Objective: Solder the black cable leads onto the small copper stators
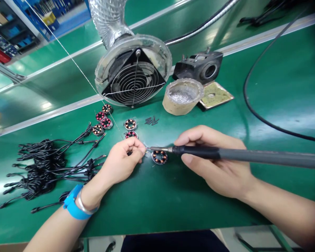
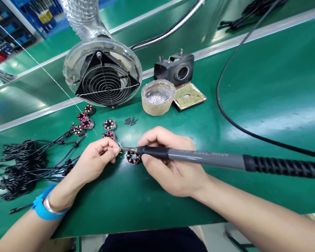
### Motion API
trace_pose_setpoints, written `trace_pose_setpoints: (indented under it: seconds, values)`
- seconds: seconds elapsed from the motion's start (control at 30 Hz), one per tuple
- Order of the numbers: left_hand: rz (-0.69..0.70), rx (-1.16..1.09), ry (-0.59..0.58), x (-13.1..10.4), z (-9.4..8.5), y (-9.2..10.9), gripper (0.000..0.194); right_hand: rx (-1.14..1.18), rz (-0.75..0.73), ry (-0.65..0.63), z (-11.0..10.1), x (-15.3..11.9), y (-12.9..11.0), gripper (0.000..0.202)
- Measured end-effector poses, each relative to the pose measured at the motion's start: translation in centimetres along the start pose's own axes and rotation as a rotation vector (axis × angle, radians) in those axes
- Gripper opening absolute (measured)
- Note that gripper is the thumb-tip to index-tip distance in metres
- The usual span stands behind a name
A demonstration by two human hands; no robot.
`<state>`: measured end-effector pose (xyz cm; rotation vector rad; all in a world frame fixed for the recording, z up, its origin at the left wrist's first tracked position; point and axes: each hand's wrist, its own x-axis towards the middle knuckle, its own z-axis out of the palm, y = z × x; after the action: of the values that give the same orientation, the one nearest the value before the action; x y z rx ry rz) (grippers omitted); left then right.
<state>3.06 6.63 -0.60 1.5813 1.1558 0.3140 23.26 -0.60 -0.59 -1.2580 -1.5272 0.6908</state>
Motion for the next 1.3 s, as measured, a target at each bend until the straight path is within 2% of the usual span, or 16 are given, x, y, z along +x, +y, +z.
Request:
trace_pose_setpoints:
  seconds: [0.3, 1.0, 1.13, 1.3]
  values:
    - [-0.010, -0.010, -0.011, 0.0, 0.0, 0.0, 0.010, -0.073, -0.214, -0.025, 0.3, -0.6, -0.4, 0.021]
    - [-0.016, -0.043, -0.014, 0.0, 0.0, 0.1, 0.010, -0.107, -0.233, 0.105, -0.3, -0.4, -0.8, 0.022]
    - [-0.009, -0.060, -0.059, -0.2, -0.1, 0.3, 0.015, -0.176, -0.189, -0.001, 0.2, 0.5, -0.7, 0.026]
    - [0.020, -0.081, -0.133, -0.4, -0.4, 0.3, 0.018, -0.159, -0.277, -0.177, 2.0, 2.2, 0.4, 0.013]
